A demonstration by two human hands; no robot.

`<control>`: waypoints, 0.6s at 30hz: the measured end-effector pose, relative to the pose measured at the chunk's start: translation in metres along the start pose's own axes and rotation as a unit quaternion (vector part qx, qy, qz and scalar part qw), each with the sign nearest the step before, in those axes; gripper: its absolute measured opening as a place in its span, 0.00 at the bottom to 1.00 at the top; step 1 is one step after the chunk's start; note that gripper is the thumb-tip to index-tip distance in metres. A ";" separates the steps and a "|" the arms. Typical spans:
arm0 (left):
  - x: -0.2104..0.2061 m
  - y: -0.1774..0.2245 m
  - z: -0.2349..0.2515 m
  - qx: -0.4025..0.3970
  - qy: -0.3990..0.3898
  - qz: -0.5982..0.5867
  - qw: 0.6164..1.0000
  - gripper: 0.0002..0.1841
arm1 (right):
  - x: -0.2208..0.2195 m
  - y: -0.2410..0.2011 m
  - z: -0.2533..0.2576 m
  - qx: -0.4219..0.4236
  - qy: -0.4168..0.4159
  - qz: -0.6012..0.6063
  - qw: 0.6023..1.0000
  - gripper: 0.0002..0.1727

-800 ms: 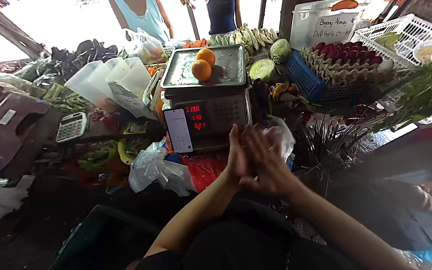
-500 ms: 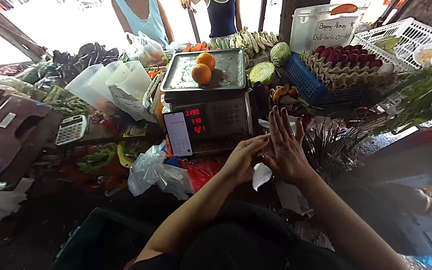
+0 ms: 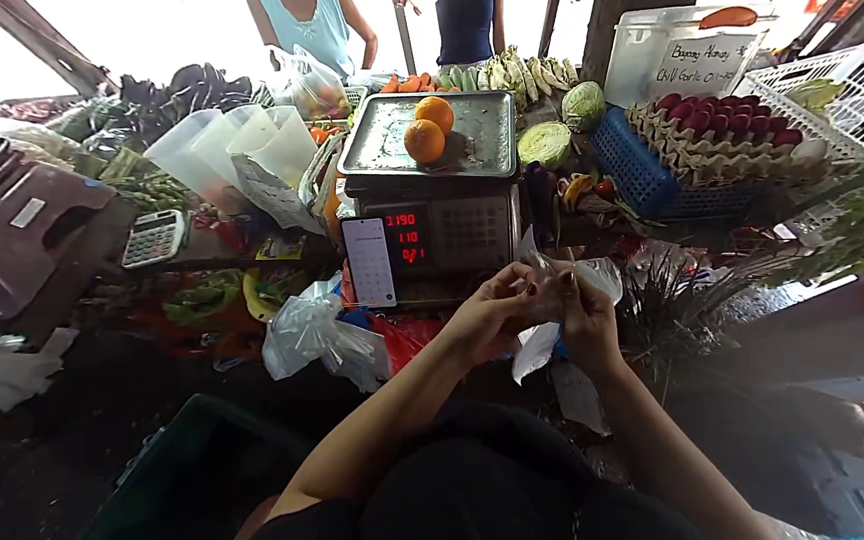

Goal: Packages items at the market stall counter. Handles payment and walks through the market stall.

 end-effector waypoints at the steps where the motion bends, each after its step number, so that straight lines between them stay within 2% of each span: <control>1: 0.001 0.001 -0.002 -0.002 -0.019 -0.010 1.000 0.11 | -0.003 0.001 0.001 -0.002 0.001 0.009 1.000 0.21; 3: 0.008 0.001 -0.005 -0.007 -0.051 -0.047 0.998 0.12 | -0.008 0.002 0.002 0.007 -0.004 0.006 1.000 0.22; 6: 0.024 0.004 -0.007 -0.005 -0.027 -0.062 0.998 0.14 | -0.023 -0.005 0.003 0.047 -0.063 -0.063 0.995 0.28; 9: 0.042 0.002 -0.010 0.005 -0.043 -0.094 0.995 0.14 | -0.040 -0.014 0.003 0.093 -0.075 -0.105 0.987 0.22; 13: 0.062 0.011 -0.019 0.034 0.001 -0.129 0.991 0.14 | -0.052 -0.020 0.009 0.091 -0.041 -0.061 0.993 0.23; 15: 0.070 0.022 -0.022 0.034 -0.009 -0.143 0.989 0.14 | -0.058 -0.025 0.012 0.097 -0.023 -0.060 0.993 0.22; 18: 0.078 0.038 -0.023 0.034 -0.038 -0.136 0.989 0.13 | -0.085 -0.033 0.015 0.138 -0.077 -0.138 0.978 0.22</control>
Point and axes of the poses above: each hand's wrist, its own z-axis towards the middle knuckle, its own x-axis out of the back of the hand, y = z × x, the point moved 10 cm from there along z, towards the middle knuckle, and after that the axes turned 4 degrees about -z, right-handed, at the moved point
